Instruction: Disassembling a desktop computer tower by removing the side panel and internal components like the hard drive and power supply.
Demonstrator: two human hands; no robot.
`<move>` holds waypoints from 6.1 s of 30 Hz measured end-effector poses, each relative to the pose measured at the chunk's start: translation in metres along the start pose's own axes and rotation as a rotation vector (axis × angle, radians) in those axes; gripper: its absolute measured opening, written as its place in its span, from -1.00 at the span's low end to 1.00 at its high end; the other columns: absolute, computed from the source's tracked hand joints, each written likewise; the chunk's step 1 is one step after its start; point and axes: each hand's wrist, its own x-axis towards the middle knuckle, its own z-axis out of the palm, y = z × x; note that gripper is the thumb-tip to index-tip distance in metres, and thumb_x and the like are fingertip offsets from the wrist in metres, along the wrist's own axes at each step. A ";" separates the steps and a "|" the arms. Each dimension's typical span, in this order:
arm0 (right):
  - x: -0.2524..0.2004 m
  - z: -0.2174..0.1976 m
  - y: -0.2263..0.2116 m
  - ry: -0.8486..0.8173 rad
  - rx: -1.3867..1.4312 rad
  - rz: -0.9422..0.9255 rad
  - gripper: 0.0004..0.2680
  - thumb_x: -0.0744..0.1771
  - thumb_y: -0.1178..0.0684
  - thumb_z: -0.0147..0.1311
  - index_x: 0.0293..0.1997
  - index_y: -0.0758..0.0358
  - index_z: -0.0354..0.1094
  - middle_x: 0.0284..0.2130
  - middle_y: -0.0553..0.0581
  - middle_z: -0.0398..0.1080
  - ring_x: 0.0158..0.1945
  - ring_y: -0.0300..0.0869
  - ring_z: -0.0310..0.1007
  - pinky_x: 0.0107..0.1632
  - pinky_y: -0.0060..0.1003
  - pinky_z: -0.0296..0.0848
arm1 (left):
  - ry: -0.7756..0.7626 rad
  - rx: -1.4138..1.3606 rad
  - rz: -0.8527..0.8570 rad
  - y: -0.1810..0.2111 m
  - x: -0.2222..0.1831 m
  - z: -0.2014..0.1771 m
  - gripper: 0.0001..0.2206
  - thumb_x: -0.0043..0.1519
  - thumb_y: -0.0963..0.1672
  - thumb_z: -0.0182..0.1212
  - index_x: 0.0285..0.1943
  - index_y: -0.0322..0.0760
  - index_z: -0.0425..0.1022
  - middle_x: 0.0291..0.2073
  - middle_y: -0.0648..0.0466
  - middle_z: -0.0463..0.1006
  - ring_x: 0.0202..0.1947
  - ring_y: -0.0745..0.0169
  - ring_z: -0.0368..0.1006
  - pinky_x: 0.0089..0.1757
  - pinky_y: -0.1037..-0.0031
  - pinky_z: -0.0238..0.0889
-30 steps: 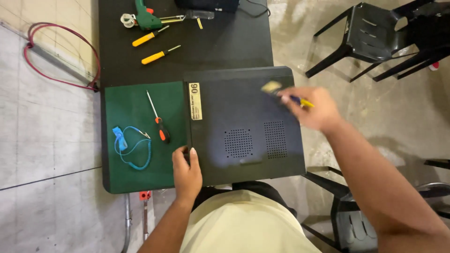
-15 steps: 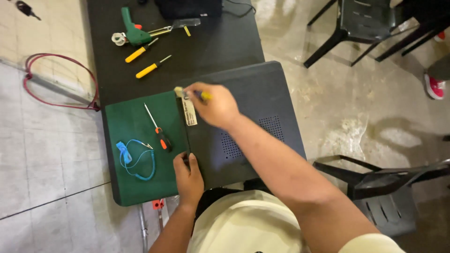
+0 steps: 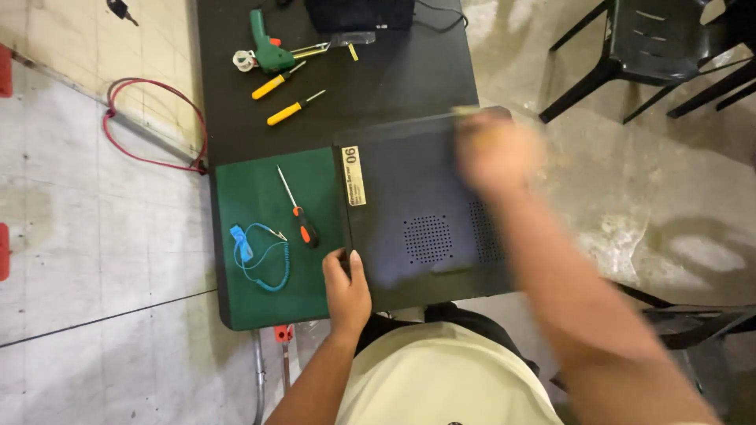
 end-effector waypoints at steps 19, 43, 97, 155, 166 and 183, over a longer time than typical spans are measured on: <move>-0.053 -0.017 -0.005 0.070 0.704 -0.253 -0.99 0.51 0.25 0.16 0.03 0.33 0.49 -0.20 0.31 0.50 -0.10 0.04 0.57 -0.01 -0.20 0.47 | 0.092 0.052 0.251 0.023 0.006 -0.019 -0.72 0.25 -0.11 0.18 0.09 -0.30 0.39 -0.10 -0.08 0.41 -0.07 -0.20 0.47 -0.06 0.11 0.36; -0.209 -0.078 0.087 -0.147 0.060 -0.407 -0.74 0.42 0.19 0.06 0.27 0.32 0.43 0.19 0.33 0.38 0.22 0.22 0.36 0.30 0.14 0.32 | -0.012 0.548 -0.140 -0.075 0.188 -0.040 -0.33 0.31 0.02 0.08 0.56 -0.30 0.00 0.34 -0.20 0.23 0.23 -0.30 0.29 0.05 -0.02 0.31; -0.438 -0.059 0.070 -0.597 0.768 0.434 -0.76 0.37 0.02 0.06 0.16 0.10 0.44 -0.36 0.41 0.54 -0.27 0.18 0.55 -0.07 0.09 0.49 | -0.639 0.675 1.354 0.052 0.014 -0.025 -0.27 0.09 -0.07 0.51 0.50 -0.04 0.31 0.48 -0.09 0.15 0.52 -0.18 0.01 0.41 -0.03 -0.21; -0.460 -0.063 -0.057 -0.125 0.080 0.228 -0.85 0.40 0.04 0.04 -0.04 0.24 0.47 -0.35 0.08 0.38 -0.32 0.07 0.30 -0.26 -0.01 0.36 | -0.635 0.687 1.446 0.042 0.034 -0.035 -0.38 0.17 -0.07 0.32 0.49 0.05 0.31 0.51 -0.02 0.15 0.54 -0.06 0.06 0.44 0.10 -0.06; -0.445 -0.068 -0.059 -0.468 0.375 0.594 -0.83 0.35 -0.13 0.08 -0.09 0.04 0.45 -0.40 0.03 0.49 -0.38 -0.09 0.41 -0.25 -0.19 0.34 | -0.624 0.662 1.448 0.044 0.034 -0.037 -0.39 0.16 -0.08 0.32 0.47 0.03 0.33 0.50 -0.02 0.17 0.53 -0.07 0.08 0.43 0.09 -0.04; -0.457 -0.072 -0.049 -0.174 0.275 0.385 -0.84 0.34 -0.02 0.21 -0.01 0.05 0.51 -0.26 0.02 0.38 -0.20 -0.12 0.40 -0.15 -0.23 0.37 | -0.633 0.624 1.443 0.042 0.037 -0.036 -0.41 0.18 -0.07 0.28 0.47 0.02 0.36 0.49 -0.02 0.18 0.52 -0.07 0.10 0.42 0.09 -0.01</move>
